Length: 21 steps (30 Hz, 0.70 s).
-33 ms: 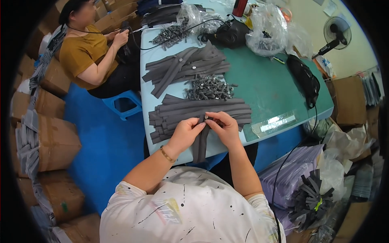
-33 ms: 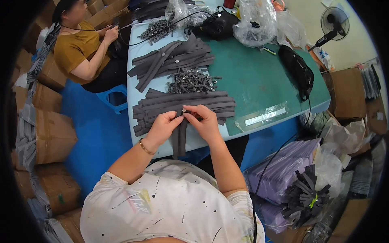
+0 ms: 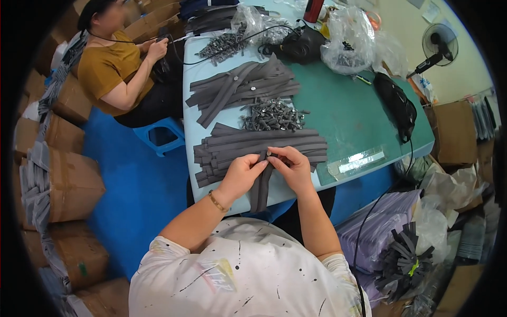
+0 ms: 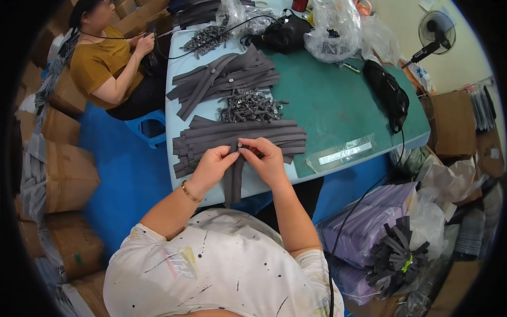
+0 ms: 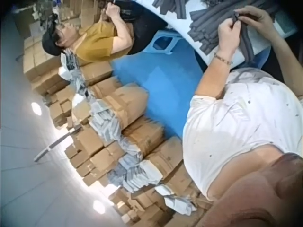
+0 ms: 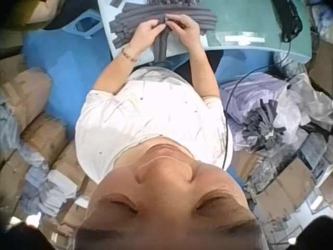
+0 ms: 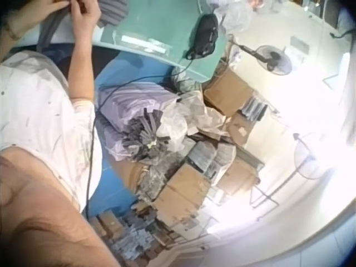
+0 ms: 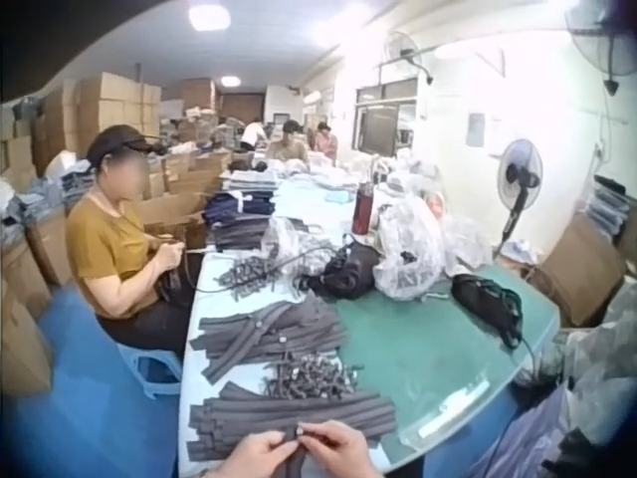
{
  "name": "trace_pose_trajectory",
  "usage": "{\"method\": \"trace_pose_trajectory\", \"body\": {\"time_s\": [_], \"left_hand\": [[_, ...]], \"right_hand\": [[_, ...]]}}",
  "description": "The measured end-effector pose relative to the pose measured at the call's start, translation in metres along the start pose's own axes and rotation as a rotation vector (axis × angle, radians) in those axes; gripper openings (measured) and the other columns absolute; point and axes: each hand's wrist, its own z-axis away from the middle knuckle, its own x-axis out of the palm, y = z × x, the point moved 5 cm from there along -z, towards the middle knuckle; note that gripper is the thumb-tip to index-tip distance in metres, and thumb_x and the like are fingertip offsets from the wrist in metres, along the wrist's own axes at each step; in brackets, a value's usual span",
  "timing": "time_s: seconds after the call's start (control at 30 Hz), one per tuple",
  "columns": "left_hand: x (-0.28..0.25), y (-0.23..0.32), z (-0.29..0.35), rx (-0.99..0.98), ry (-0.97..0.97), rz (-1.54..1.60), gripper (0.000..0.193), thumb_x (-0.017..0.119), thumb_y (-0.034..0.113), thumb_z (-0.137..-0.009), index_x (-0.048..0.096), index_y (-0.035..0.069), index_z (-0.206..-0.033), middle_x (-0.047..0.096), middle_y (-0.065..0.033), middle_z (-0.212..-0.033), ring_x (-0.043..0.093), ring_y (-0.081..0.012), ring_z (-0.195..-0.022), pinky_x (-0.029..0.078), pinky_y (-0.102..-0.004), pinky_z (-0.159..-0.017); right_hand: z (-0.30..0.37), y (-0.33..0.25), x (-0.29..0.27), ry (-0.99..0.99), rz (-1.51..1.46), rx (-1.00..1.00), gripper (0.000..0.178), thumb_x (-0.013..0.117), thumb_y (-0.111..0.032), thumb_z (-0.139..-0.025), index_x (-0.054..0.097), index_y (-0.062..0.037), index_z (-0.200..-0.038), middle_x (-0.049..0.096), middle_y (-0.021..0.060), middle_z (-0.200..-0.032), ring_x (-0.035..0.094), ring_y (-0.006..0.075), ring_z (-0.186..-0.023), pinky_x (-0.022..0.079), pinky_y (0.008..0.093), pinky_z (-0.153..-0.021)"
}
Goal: Assembling zipper sliders onto zipper tapes in a workshop.
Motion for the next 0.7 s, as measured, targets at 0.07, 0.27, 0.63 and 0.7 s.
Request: {"method": "trace_pose_trajectory", "body": {"time_s": [0.07, 0.27, 0.63, 0.7], "left_hand": [[0.001, -0.001, 0.0, 0.055, 0.005, 0.007, 0.018, 0.055, 0.012, -0.09, 0.063, -0.004, -0.095, 0.057, 0.0029, -0.078, 0.045, -0.0025, -0.071, 0.04, -0.0211, -0.06], [-0.002, 0.001, -0.002, 0.209, 0.037, -0.159, 0.017, 0.056, 0.011, -0.088, 0.057, -0.006, -0.085, 0.051, -0.0042, -0.071, 0.044, -0.0092, -0.065, 0.039, -0.0271, -0.058], [0.005, 0.022, 0.002, 0.344, 0.077, -0.401, 0.013, 0.056, 0.007, -0.085, 0.06, -0.004, -0.089, 0.056, -0.0137, -0.081, 0.054, -0.0276, -0.071, 0.043, -0.0335, -0.064], [0.005, 0.023, 0.004, 0.372, 0.095, -0.385, 0.013, 0.056, 0.007, -0.084, 0.06, -0.003, -0.091, 0.056, -0.0136, -0.081, 0.054, -0.0276, -0.073, 0.044, -0.0335, -0.065]], "right_hand": [[0.0, -0.001, -0.001, 0.043, -0.011, -0.038, 0.025, 0.069, -0.002, -0.077, 0.068, -0.0084, -0.101, 0.057, 0.0001, -0.075, 0.052, 0.0068, -0.066, 0.044, 0.02, -0.06], [-0.001, -0.009, 0.0, 0.022, 0.116, -0.071, 0.022, 0.069, -0.001, -0.076, 0.068, -0.0069, -0.097, 0.057, 0.0019, -0.075, 0.053, 0.0093, -0.067, 0.044, 0.0212, -0.059], [-0.001, -0.009, -0.003, 0.039, 0.083, -0.065, 0.019, 0.069, -0.002, -0.076, 0.067, -0.0043, -0.095, 0.056, 0.0023, -0.077, 0.053, 0.0097, -0.067, 0.045, 0.0219, -0.061], [-0.001, -0.012, -0.002, 0.021, 0.11, -0.087, 0.018, 0.069, -0.002, -0.076, 0.067, -0.0038, -0.095, 0.056, 0.0023, -0.077, 0.054, 0.0095, -0.067, 0.045, 0.0218, -0.061]]}}
